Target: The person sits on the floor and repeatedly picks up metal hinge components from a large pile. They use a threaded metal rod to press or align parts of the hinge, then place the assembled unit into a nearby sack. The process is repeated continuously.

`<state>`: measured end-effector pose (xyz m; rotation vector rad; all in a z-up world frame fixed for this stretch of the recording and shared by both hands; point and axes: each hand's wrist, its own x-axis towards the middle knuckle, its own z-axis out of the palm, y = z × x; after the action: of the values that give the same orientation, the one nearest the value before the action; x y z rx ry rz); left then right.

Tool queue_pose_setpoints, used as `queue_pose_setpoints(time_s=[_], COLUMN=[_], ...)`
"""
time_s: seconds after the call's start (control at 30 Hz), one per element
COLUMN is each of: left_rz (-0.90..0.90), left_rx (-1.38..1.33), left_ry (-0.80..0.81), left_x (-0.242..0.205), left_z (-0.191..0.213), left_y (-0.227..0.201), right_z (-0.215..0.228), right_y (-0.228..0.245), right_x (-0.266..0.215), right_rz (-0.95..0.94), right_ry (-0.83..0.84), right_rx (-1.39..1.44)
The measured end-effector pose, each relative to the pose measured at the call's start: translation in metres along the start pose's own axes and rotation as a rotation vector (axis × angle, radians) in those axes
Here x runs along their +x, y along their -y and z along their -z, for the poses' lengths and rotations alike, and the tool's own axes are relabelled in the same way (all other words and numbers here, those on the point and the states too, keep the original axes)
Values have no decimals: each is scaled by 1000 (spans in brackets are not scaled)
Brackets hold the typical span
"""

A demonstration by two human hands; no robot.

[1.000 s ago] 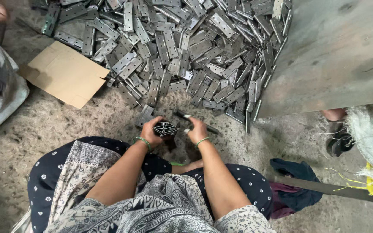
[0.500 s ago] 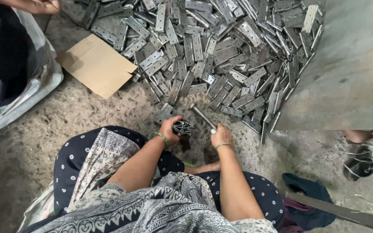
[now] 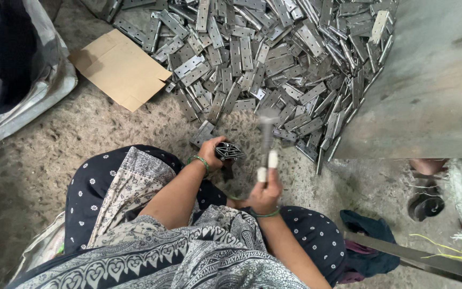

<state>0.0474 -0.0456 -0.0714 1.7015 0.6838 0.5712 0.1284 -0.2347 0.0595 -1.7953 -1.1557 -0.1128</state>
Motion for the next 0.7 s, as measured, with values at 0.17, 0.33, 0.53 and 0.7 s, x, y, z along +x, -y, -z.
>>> queue_pose_setpoints(time_s=[0.17, 0.33, 0.53, 0.7], left_rz=[40, -20, 43, 2], left_rx=[-26, 15, -51, -112], left_ry=[82, 1, 81, 58], left_x=[-1, 7, -1, -1], left_z=[-3, -9, -6, 2], left_y=[17, 28, 22, 2], right_z=[-32, 2, -24, -30], right_y=[-10, -9, -14, -19], right_x=[-24, -18, -31, -30], right_rz=[-387, -237, 85, -77], right_ry=[317, 86, 255, 278], right_rx=[10, -73, -140, -5])
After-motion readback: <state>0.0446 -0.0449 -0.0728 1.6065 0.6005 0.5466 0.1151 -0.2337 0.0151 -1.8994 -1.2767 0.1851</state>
